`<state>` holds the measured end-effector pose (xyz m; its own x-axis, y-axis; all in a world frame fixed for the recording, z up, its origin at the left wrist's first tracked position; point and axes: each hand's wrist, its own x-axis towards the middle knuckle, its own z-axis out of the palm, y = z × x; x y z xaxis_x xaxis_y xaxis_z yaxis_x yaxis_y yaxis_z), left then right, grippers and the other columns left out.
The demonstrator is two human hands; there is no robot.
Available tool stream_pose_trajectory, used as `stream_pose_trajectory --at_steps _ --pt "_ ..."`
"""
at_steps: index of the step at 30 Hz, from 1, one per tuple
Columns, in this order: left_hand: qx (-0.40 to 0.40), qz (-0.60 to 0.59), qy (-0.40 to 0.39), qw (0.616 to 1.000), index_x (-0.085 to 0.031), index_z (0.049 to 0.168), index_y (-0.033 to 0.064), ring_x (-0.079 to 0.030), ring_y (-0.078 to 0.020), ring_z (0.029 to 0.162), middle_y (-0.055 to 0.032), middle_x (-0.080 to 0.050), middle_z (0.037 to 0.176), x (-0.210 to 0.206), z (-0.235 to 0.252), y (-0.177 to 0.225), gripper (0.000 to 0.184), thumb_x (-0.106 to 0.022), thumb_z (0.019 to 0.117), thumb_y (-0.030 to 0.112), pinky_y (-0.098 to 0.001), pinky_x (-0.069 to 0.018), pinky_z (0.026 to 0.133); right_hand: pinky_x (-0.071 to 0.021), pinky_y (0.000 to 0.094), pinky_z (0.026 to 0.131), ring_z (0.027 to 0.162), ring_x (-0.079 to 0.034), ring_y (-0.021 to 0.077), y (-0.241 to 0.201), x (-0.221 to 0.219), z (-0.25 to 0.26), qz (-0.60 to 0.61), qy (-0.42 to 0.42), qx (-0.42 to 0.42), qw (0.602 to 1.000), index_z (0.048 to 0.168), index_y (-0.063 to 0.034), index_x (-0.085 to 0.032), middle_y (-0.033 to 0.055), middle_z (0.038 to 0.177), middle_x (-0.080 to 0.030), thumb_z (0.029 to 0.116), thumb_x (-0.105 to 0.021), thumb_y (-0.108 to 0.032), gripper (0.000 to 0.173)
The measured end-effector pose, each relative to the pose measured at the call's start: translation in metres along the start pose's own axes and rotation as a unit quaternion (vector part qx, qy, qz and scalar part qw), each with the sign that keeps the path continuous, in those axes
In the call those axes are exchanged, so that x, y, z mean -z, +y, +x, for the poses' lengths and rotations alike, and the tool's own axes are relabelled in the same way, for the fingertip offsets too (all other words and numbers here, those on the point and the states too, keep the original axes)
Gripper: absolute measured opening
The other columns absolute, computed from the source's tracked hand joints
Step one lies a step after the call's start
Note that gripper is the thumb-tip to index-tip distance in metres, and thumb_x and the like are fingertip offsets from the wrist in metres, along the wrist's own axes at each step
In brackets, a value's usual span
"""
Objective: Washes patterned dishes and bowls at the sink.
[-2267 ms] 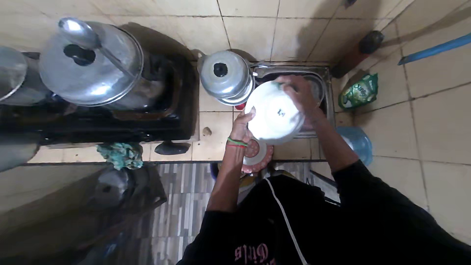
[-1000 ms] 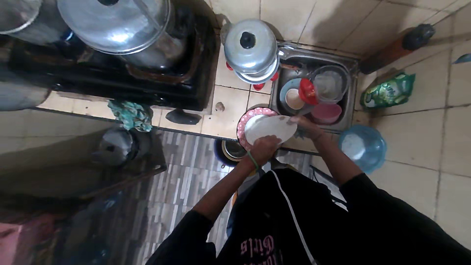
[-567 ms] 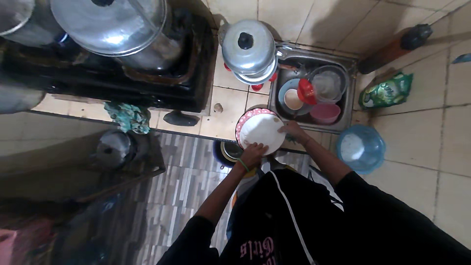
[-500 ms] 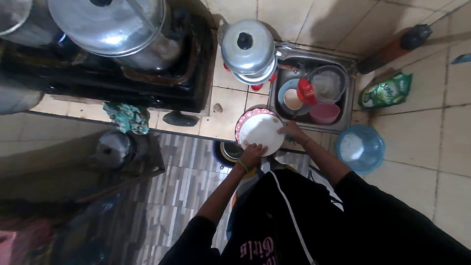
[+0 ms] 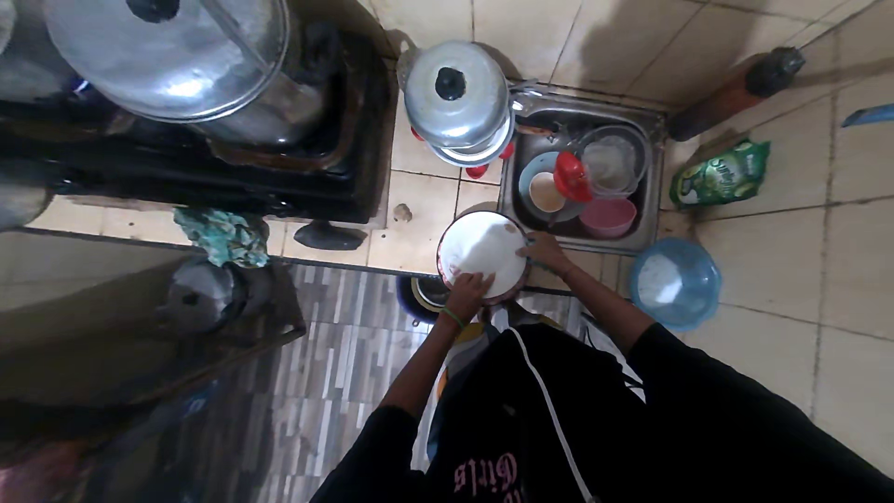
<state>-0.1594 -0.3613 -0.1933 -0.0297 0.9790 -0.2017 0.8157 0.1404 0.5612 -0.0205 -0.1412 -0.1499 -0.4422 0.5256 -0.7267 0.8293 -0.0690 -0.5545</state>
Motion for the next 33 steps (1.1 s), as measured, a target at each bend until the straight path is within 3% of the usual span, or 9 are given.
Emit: stream_pose_trajectory --at_steps 6,9,11,13,16,19,22,27,33 --pt "0.005 0.016 -0.011 1.0 -0.062 0.141 0.0055 -0.06 -0.0495 0.119 -0.0288 -0.063 0.131 -0.002 0.001 -0.003 0.05 -0.067 0.091 0.002 -0.0596 -0.0438 0.106 -0.0516 0.0639 0.09 0.108 -0.065 0.0455 0.007 0.011 0.009 -0.042 -0.009 -0.003 0.999 0.132 -0.0028 -0.064 0.0282 0.121 -0.066 0.0924 -0.077 -0.028 0.049" --pt "0.0 0.006 -0.012 1.0 -0.062 0.14 0.0053 -0.06 -0.0495 0.12 -0.0297 -0.063 0.13 0.001 0.0 -0.003 0.049 -0.07 0.0932 0.016 -0.0602 -0.0438 0.106 -0.0533 0.0638 0.083 0.1 -0.066 0.0445 0.018 0.023 0.012 -0.005 0.038 0.012 0.999 0.125 -0.0052 -0.068 0.0263 0.113 -0.068 0.0954 -0.073 -0.036 0.043" --pt "-0.006 0.008 -0.007 1.0 -0.063 0.139 0.0058 -0.061 -0.0482 0.119 -0.0286 -0.064 0.129 0.009 0.001 0.003 0.049 -0.067 0.0967 0.031 -0.0602 -0.0447 0.105 -0.0513 0.066 0.086 0.105 -0.065 0.0457 0.012 0.035 0.009 -0.017 0.094 0.028 0.995 0.127 -0.0061 -0.067 0.0261 0.116 -0.068 0.0978 -0.07 -0.039 0.044" --pt "0.014 -0.021 -0.013 1.0 -0.06 0.141 0.0046 -0.058 -0.0484 0.124 -0.0295 -0.061 0.133 0.024 0.01 0.02 0.049 -0.063 0.0991 0.029 -0.0605 -0.0427 0.108 -0.0494 0.0669 0.093 0.117 -0.063 0.0454 0.001 0.048 0.016 -0.109 0.128 0.031 0.985 0.136 -0.0085 -0.063 0.0247 0.127 -0.066 0.0996 -0.067 -0.036 0.046" --pt "0.088 -0.117 0.008 0.989 -0.057 0.142 -0.0015 -0.055 -0.0463 0.128 -0.0305 -0.058 0.136 0.047 0.053 0.058 0.041 -0.055 0.1045 0.016 -0.0543 -0.0448 0.109 -0.0495 0.0663 0.095 0.126 -0.058 0.0465 0.001 0.052 0.041 -0.227 0.138 0.045 0.963 0.141 -0.0098 -0.06 0.0256 0.136 -0.06 0.0997 -0.066 -0.026 0.045" --pt "0.139 -0.225 0.082 0.961 -0.053 0.142 -0.0067 -0.056 -0.0432 0.128 -0.0311 -0.055 0.139 0.057 0.116 0.086 0.041 -0.052 0.1031 0.006 -0.0528 -0.0455 0.109 -0.048 0.0658 0.1 0.131 -0.054 0.0469 0.008 0.051 0.063 -0.274 0.129 0.068 0.951 0.135 -0.0045 -0.063 0.0269 0.14 -0.057 0.1007 -0.058 -0.013 0.036" --pt "0.225 -0.273 0.093 0.931 -0.048 0.146 -0.0036 -0.058 -0.0431 0.125 -0.0299 -0.051 0.143 0.049 0.181 0.092 0.043 -0.05 0.1056 0.008 -0.054 -0.0477 0.106 -0.0453 0.0683 0.101 0.135 -0.05 0.0499 0.021 0.052 0.077 -0.308 0.113 0.085 0.941 0.134 0.0001 -0.062 0.0299 0.143 -0.054 0.1034 -0.053 -0.009 0.034" --pt "0.413 -0.249 -0.041 0.875 -0.035 0.152 -0.0083 -0.043 -0.0461 0.14 -0.0352 -0.039 0.152 0.05 0.267 0.094 0.054 -0.052 0.1052 0.013 -0.0536 -0.0388 0.115 -0.0444 0.0629 0.106 0.134 -0.052 0.0456 0.046 0.063 0.088 -0.296 0.084 0.085 0.948 0.133 0.0017 -0.062 0.0276 0.143 -0.055 0.1066 -0.052 -0.021 0.037" --pt "0.455 -0.221 -0.102 0.857 -0.039 0.145 -0.0135 -0.05 -0.0446 0.134 -0.0349 -0.049 0.143 0.029 0.299 0.082 0.053 -0.054 0.1046 0.017 -0.0535 -0.0428 0.111 -0.0472 0.0667 0.099 0.128 -0.055 0.0489 0.032 0.08 0.083 -0.29 0.051 0.05 0.954 0.145 -0.0113 -0.056 0.026 0.14 -0.058 0.1045 -0.055 -0.018 0.041"
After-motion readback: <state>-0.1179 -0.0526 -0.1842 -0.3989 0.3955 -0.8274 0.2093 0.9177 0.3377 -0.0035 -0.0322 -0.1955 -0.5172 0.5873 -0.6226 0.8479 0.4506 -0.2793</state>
